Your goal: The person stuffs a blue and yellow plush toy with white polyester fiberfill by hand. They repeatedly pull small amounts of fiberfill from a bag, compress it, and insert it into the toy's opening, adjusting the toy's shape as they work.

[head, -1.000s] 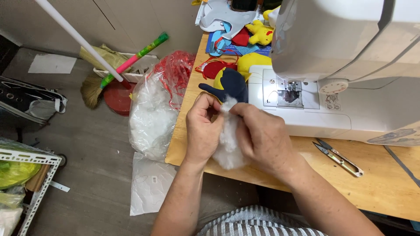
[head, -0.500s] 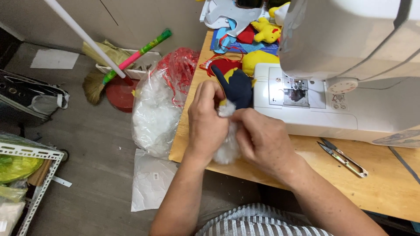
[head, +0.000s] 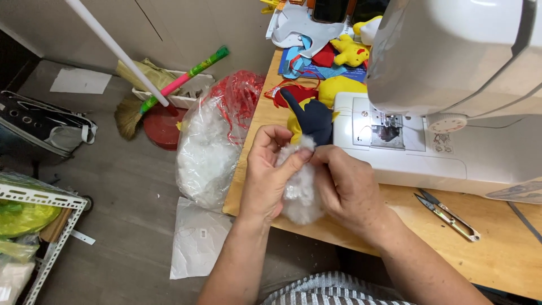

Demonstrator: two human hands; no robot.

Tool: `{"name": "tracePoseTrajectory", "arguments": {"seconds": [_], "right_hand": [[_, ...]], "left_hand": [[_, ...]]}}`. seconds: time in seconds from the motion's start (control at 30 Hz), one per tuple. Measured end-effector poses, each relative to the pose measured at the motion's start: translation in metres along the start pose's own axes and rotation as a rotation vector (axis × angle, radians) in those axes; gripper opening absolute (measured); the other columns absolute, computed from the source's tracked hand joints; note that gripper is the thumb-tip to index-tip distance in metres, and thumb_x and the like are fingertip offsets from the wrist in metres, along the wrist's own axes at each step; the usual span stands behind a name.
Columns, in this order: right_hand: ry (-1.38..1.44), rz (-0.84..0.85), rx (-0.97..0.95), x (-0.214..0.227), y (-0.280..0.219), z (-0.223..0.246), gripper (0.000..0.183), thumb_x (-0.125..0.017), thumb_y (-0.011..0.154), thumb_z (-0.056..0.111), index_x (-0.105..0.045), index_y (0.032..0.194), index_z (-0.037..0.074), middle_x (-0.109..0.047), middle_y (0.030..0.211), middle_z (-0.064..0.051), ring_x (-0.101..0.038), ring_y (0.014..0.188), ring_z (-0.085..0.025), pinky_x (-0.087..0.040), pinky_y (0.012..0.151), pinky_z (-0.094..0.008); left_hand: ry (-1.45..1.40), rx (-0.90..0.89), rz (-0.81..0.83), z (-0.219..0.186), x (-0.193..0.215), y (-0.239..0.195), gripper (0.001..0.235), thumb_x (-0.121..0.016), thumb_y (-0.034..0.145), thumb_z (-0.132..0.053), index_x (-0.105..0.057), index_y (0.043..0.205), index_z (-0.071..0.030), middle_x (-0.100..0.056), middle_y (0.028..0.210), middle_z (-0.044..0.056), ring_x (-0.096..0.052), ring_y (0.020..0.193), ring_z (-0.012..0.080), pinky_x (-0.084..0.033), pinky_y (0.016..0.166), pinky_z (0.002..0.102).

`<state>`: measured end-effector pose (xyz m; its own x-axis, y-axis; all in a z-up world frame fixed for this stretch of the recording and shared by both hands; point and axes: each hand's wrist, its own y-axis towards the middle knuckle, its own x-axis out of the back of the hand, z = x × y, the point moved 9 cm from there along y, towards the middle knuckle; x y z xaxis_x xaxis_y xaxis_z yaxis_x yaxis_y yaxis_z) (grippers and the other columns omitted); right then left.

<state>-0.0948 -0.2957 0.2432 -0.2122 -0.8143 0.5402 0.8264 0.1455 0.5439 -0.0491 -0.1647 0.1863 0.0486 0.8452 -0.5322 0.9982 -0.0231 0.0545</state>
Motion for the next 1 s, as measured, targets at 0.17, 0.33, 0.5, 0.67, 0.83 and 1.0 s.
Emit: {"name": "tracePoseTrajectory", "arguments": {"seconds": [0.17,0.33,0.5,0.67,0.83,1.0], "right_hand": [[-0.028,0.002,0.073,-0.007,-0.005,0.003,0.013,-0.06,0.092,0.005,-0.066,0.102,0.011,-0.065,0.066,-0.008,-0.071,0.06,-0.025,-0.059,0.057,-0.033],[-0.101,0.038,0.245,-0.016,-0.003,0.036,0.016,-0.062,0.088,-0.001,-0.069,0.097,0.011,-0.066,0.067,-0.006,-0.069,0.058,-0.024,-0.06,0.055,-0.033],[-0.027,-0.077,-0.001,0.0,-0.007,0.011,0.023,-0.062,0.091,0.004,-0.074,0.111,0.009,-0.075,0.079,-0.01,-0.076,0.073,-0.029,-0.061,0.063,-0.035],[0.087,-0.142,-0.056,0.008,-0.009,-0.002,0.025,-0.058,0.094,-0.001,-0.068,0.116,0.006,-0.077,0.088,-0.016,-0.078,0.078,-0.028,-0.062,0.069,-0.036],[0.079,-0.109,-0.086,0.005,-0.014,-0.016,0.019,-0.055,0.095,0.003,-0.06,0.113,0.008,-0.075,0.083,-0.014,-0.075,0.067,-0.027,-0.061,0.067,-0.037],[0.182,-0.018,-0.049,-0.002,-0.017,-0.022,0.017,-0.053,0.091,0.008,-0.055,0.108,0.01,-0.074,0.078,-0.012,-0.073,0.066,-0.025,-0.059,0.065,-0.038]], "left_hand": [[0.057,0.008,-0.045,0.024,0.018,0.009,0.035,-0.071,0.073,0.01,-0.056,0.099,-0.008,-0.059,0.087,0.001,-0.062,0.081,0.011,-0.053,0.071,0.024],[0.581,-0.326,-0.081,-0.01,0.011,0.012,0.031,-0.055,0.07,0.016,-0.051,0.085,-0.011,-0.058,0.074,0.006,-0.058,0.074,0.0148,-0.05,0.066,0.029],[0.612,-0.354,0.085,-0.028,-0.007,0.007,0.041,-0.062,0.073,0.014,-0.059,0.106,-0.01,-0.064,0.089,0.004,-0.062,0.088,0.0149,-0.054,0.081,0.034],[0.286,-0.095,0.43,-0.023,0.015,0.0,0.07,-0.082,0.082,-0.006,-0.046,0.142,-0.001,-0.06,0.119,0.01,-0.057,0.113,0.0154,-0.048,0.105,0.033],[0.186,0.0,0.211,-0.005,0.037,-0.002,0.033,-0.085,0.078,0.001,-0.07,0.107,0.004,-0.069,0.084,0.008,-0.066,0.079,0.0094,-0.057,0.074,0.023],[0.34,-0.294,0.347,-0.031,-0.003,-0.008,0.016,-0.082,0.085,-0.014,-0.069,0.089,-0.006,-0.051,0.117,0.012,-0.05,0.113,0.0198,-0.043,0.102,0.032]]}}
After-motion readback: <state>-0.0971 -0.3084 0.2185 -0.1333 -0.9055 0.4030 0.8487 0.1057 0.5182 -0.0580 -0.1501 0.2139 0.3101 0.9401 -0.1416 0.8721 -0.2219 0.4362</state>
